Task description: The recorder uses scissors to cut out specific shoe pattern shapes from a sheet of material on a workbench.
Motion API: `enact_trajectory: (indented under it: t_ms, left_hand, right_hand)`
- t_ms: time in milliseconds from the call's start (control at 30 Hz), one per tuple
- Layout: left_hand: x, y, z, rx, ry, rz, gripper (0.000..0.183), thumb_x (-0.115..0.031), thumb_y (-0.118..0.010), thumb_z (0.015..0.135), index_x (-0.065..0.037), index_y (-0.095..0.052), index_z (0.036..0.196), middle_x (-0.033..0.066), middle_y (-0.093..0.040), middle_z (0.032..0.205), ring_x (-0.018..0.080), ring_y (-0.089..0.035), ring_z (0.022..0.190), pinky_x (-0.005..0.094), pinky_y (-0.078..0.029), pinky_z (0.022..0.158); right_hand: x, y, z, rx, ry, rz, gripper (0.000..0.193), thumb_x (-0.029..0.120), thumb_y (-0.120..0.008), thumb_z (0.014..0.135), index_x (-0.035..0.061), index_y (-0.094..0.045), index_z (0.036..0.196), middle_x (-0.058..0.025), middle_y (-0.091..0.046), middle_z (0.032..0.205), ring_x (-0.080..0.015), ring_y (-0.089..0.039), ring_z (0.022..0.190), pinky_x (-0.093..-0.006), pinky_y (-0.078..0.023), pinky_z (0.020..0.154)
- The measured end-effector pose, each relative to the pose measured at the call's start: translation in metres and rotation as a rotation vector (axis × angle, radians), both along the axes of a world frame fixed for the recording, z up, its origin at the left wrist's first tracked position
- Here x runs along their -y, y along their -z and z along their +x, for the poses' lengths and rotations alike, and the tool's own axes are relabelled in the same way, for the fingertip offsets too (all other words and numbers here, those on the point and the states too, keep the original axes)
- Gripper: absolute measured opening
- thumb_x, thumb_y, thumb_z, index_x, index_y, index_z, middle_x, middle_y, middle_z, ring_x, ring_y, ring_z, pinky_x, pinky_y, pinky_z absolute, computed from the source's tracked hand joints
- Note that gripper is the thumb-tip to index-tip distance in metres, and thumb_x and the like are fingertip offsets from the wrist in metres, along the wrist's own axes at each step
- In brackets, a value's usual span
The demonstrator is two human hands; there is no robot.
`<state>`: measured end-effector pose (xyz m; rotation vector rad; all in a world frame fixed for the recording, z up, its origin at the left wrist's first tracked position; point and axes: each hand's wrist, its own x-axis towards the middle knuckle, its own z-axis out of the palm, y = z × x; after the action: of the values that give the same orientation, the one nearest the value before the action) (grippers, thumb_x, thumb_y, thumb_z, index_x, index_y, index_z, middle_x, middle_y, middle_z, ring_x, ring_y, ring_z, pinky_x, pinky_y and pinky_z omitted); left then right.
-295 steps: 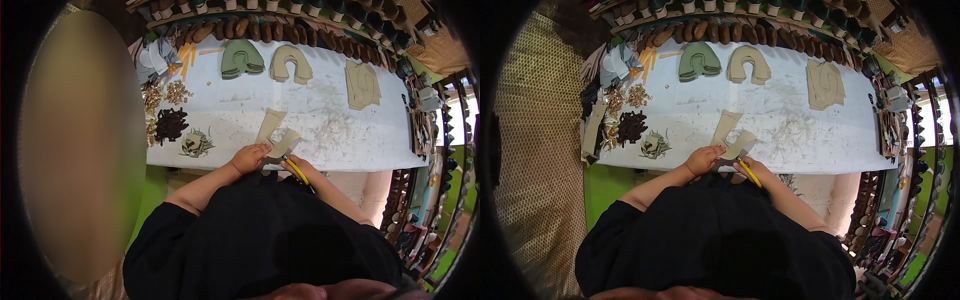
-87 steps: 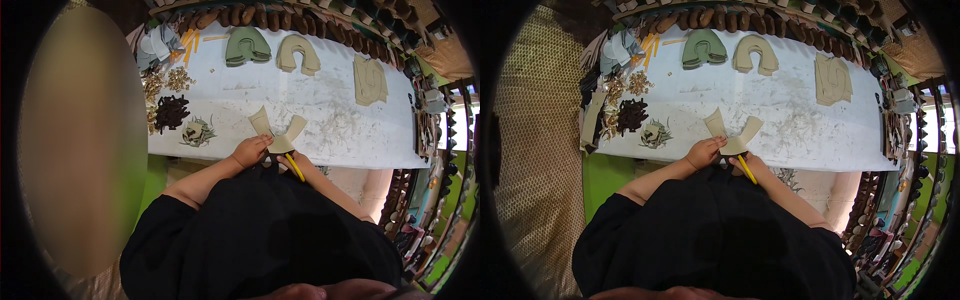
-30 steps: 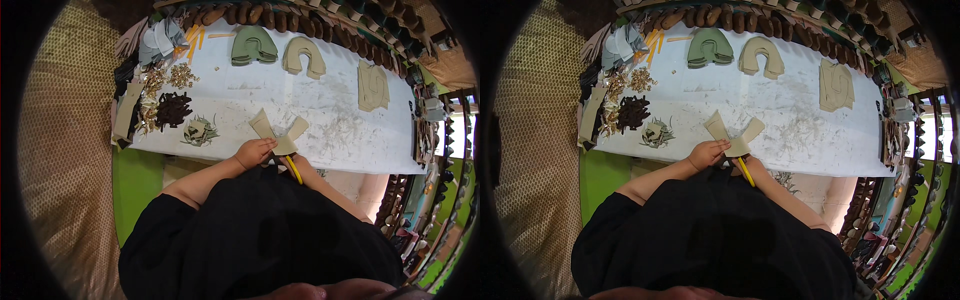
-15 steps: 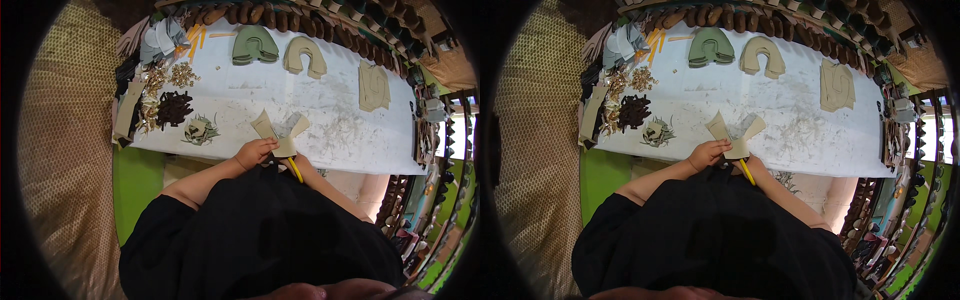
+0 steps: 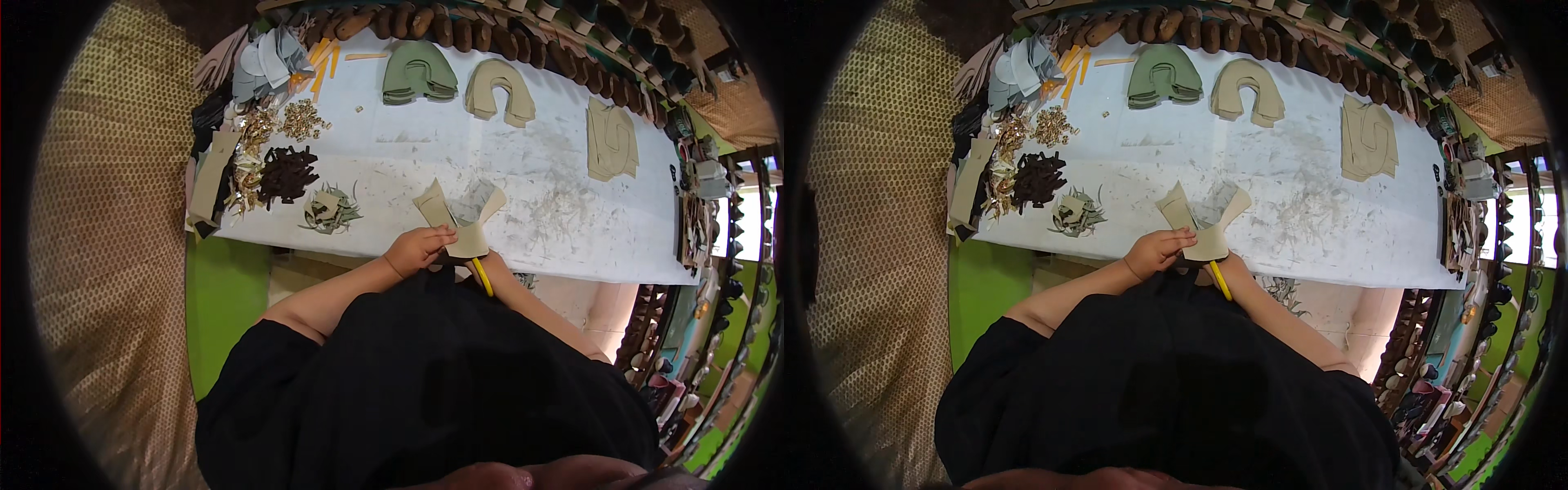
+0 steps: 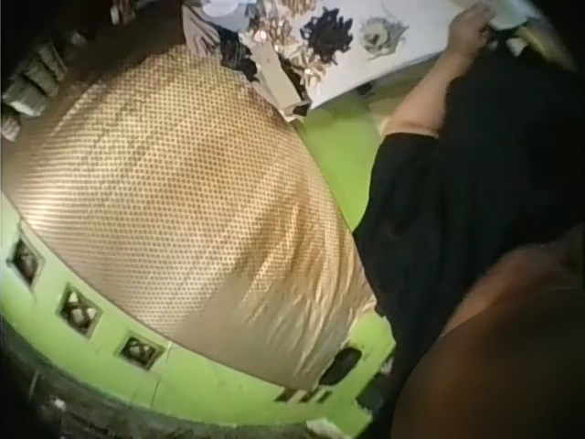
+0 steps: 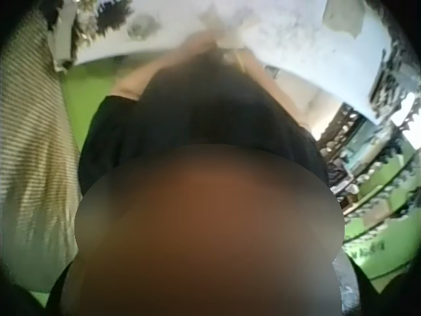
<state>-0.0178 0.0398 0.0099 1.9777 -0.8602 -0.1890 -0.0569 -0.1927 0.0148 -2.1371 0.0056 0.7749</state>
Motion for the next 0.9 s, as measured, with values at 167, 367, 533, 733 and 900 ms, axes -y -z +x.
enact_trajectory:
  t_ms: [167, 367, 533, 733, 900]
  left_hand:
    - [0.002, -0.002, -0.001, -0.013, -0.013, -0.006, 0.047, 0.002, -0.062, 0.081, -0.013, -0.064, 0.126, 0.0083, -0.063, 0.129, 0.0272, -0.058, 0.122, 0.0344, -0.049, 0.100]
    - [0.001, 0.000, -0.002, -0.020, -0.024, -0.009, 0.047, 0.002, -0.061, 0.081, -0.012, -0.064, 0.126, 0.0086, -0.063, 0.129, 0.0270, -0.059, 0.122, 0.0344, -0.049, 0.100]
    - [-0.002, -0.005, 0.000, -0.015, -0.025, -0.029, 0.047, 0.001, -0.062, 0.081, -0.011, -0.063, 0.126, 0.0091, -0.064, 0.127, 0.0276, -0.059, 0.121, 0.0345, -0.049, 0.100]
    - [0.003, -0.016, 0.003, -0.050, -0.027, -0.063, 0.038, -0.002, -0.062, 0.086, -0.009, -0.066, 0.123, 0.0090, -0.066, 0.122, 0.0275, -0.061, 0.117, 0.0341, -0.050, 0.098]
    - [0.002, -0.021, 0.002, -0.030, -0.053, -0.051, 0.035, -0.004, -0.062, 0.088, -0.010, -0.067, 0.122, 0.0083, -0.067, 0.121, 0.0275, -0.063, 0.114, 0.0336, -0.050, 0.097]
  right_hand:
    - [0.001, 0.019, -0.003, 0.098, -0.130, -0.073, 0.038, 0.031, -0.055, 0.096, 0.0115, -0.056, 0.129, -0.0196, -0.063, 0.122, -0.0382, -0.058, 0.115, -0.0396, -0.049, 0.096]
    - [-0.002, 0.007, -0.002, 0.177, -0.236, -0.103, 0.034, 0.027, -0.056, 0.094, 0.0092, -0.060, 0.123, -0.0196, -0.064, 0.118, -0.0398, -0.059, 0.111, -0.0408, -0.050, 0.093]
    - [-0.008, -0.012, -0.001, 0.100, 0.039, 0.061, 0.034, 0.027, -0.053, 0.096, 0.0049, -0.061, 0.120, -0.0216, -0.065, 0.115, -0.0409, -0.060, 0.109, -0.0426, -0.050, 0.092]
    - [0.004, 0.022, 0.003, 0.244, -0.189, -0.067, 0.032, 0.020, -0.062, 0.089, 0.0074, -0.060, 0.119, -0.0186, -0.065, 0.113, -0.0390, -0.061, 0.105, -0.0386, -0.051, 0.089]
    - [0.008, 0.035, -0.001, 0.324, -0.182, -0.034, 0.030, 0.017, -0.064, 0.087, 0.0073, -0.062, 0.116, -0.0170, -0.067, 0.111, -0.0360, -0.063, 0.101, -0.0383, -0.052, 0.084]
